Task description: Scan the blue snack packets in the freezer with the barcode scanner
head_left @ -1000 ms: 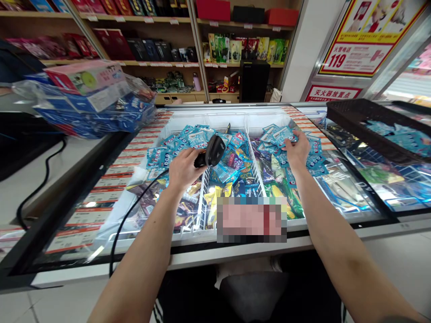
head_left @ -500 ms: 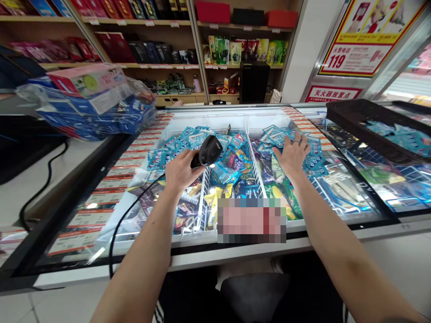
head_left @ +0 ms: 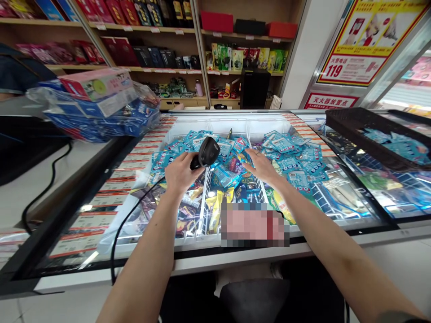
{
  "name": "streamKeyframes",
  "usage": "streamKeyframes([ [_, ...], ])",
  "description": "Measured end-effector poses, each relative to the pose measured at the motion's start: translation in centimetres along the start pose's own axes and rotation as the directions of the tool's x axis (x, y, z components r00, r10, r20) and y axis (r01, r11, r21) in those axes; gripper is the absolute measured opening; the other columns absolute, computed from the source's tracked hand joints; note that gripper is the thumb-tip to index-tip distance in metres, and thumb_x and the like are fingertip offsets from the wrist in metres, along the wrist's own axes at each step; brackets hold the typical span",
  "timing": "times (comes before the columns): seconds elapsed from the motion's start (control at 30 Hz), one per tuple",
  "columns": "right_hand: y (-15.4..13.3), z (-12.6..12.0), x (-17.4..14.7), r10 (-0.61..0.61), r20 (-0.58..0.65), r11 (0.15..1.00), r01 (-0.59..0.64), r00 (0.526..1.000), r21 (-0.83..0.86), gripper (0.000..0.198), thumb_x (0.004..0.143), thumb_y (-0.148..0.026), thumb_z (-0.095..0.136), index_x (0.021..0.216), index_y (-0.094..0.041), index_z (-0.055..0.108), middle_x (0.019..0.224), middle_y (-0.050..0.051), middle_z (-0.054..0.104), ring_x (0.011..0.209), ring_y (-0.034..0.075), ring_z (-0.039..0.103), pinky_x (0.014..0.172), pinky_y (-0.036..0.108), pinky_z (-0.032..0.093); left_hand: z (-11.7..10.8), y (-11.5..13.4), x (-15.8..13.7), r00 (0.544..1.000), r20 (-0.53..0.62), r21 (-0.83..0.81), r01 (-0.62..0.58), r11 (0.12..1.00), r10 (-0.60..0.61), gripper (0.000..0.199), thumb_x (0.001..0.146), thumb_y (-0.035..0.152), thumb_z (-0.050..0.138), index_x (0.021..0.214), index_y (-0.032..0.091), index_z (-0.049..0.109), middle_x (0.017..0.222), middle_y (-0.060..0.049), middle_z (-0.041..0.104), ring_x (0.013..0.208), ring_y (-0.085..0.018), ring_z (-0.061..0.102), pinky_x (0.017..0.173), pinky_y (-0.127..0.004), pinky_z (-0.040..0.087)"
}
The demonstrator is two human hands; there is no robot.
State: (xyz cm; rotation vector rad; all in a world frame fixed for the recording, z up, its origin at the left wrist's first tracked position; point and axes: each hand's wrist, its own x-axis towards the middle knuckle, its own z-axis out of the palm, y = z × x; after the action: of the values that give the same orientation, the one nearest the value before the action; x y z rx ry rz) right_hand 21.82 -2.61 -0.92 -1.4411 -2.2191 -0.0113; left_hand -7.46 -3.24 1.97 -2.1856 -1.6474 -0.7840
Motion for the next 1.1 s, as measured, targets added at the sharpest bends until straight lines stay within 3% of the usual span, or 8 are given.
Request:
streamKeyframes([
  [0.17, -1.7, 0.8, 2.5, -0.029, 0.095, 1.0, 0.029, 0.995, -0.002, 0.061, 0.09, -0.044, 0.047, 0.143, -0.017, 0.031, 0.143, 0.012, 0.043, 0.122, 0.028, 0.047, 0.102, 0.042, 0.037, 0.0, -0.2, -0.1, 1.0, -0.007, 0.002, -0.024, 1.0, 0.024, 0.039, 0.079, 0.048, 0.055, 0.112, 0.026, 0.06, 0.097, -0.005, 0.066, 0.093, -0.024, 0.061, 0.057, -0.029, 0.034],
  [0.27, -2.2, 1.3, 3.6, -0.122, 0.142, 0.993, 0.121, 0.982, 0.017, 0.063, 0.091, -0.049, 0.045, 0.146, -0.026, 0.025, 0.148, 0.005, 0.036, 0.127, 0.027, 0.043, 0.102, 0.044, 0.036, 0.0, -0.4, -0.2, 0.999, 0.002, 0.011, -0.041, 0.999, 0.041, 0.04, 0.079, 0.048, 0.056, 0.112, 0.026, 0.059, 0.098, -0.005, 0.066, 0.093, -0.024, 0.061, 0.057, -0.029, 0.034],
  [0.37, -2.3, 1.4, 3.7, -0.243, 0.18, 0.969, 0.246, 0.953, 0.006, 0.053, 0.093, -0.047, 0.042, 0.142, -0.032, 0.032, 0.15, 0.001, 0.033, 0.129, 0.025, 0.041, 0.105, 0.045, 0.033, 0.1, -0.5, -0.2, 0.999, 0.004, 0.014, -0.043, 0.999, 0.043, 0.041, 0.079, 0.049, 0.055, 0.113, 0.025, 0.059, 0.098, -0.006, 0.067, 0.092, -0.024, 0.061, 0.056, -0.029, 0.034],
  [0.5, -1.9, 0.9, 2.4, -0.291, 0.182, 0.956, 0.293, 0.939, 0.015, 0.046, 0.094, -0.046, 0.041, 0.135, -0.026, 0.044, 0.143, 0.005, 0.045, 0.13, 0.023, 0.04, 0.109, 0.045, 0.029, 0.1, -0.4, -0.2, 0.998, 0.017, 0.013, -0.055, 0.998, 0.054, 0.041, 0.079, 0.047, 0.056, 0.113, 0.026, 0.059, 0.099, -0.006, 0.067, 0.093, -0.024, 0.061, 0.056, -0.028, 0.034],
  [0.7, -2.5, -0.3, 1.6, -0.186, 0.112, 0.982, 0.187, 0.976, 0.001, 0.052, 0.092, -0.046, 0.044, 0.139, -0.024, 0.039, 0.119, 0.01, 0.058, 0.112, 0.024, 0.052, 0.095, 0.041, 0.044, -0.1, -0.3, -0.5, 0.998, -0.004, -0.019, -0.062, 0.998, 0.062, 0.039, 0.079, 0.044, 0.056, 0.113, 0.026, 0.059, 0.101, -0.005, 0.067, 0.093, -0.023, 0.062, 0.059, -0.029, 0.037],
  [0.8, -3.0, -0.3, 1.9, -0.179, 0.109, 0.979, 0.188, 0.978, -0.082, 0.046, 0.092, -0.041, 0.047, 0.135, -0.025, 0.047, 0.111, 0.011, 0.059, 0.109, 0.024, 0.052, 0.094, 0.04, 0.044, -0.1, -0.4, -0.7, 0.998, -0.004, -0.021, -0.058, 0.998, 0.058, 0.038, 0.079, 0.043, 0.056, 0.112, 0.026, 0.06, 0.099, -0.004, 0.067, 0.09, -0.023, 0.062, 0.059, -0.029, 0.037],
  [0.97, -1.6, -0.4, 0.6, -0.099, 0.094, 0.991, 0.107, 0.991, -0.078, 0.039, 0.093, -0.018, 0.04, 0.127, -0.027, 0.055, 0.116, 0.008, 0.059, 0.107, 0.021, 0.055, 0.091, 0.036, 0.046, -0.1, -0.4, -0.7, 0.997, 0.008, -0.031, -0.072, 0.997, 0.072, 0.038, 0.078, 0.043, 0.056, 0.113, 0.027, 0.06, 0.099, -0.005, 0.067, 0.09, -0.023, 0.063, 0.059, -0.029, 0.037],
  [1.1, -0.2, -0.6, -0.9, -0.03, 0.057, 1.0, 0.029, 0.998, 0.011, 0.038, 0.095, -0.022, 0.034, 0.127, -0.023, 0.054, 0.124, 0.007, 0.058, 0.11, 0.02, 0.056, 0.093, 0.034, 0.045, 0.1, -0.3, -0.7, 0.994, 0.021, -0.049, -0.104, 0.993, 0.105, 0.04, 0.079, 0.045, 0.055, 0.114, 0.026, 0.059, 0.099, -0.005, 0.067, 0.09, -0.023, 0.063, 0.06, -0.029, 0.038],
])
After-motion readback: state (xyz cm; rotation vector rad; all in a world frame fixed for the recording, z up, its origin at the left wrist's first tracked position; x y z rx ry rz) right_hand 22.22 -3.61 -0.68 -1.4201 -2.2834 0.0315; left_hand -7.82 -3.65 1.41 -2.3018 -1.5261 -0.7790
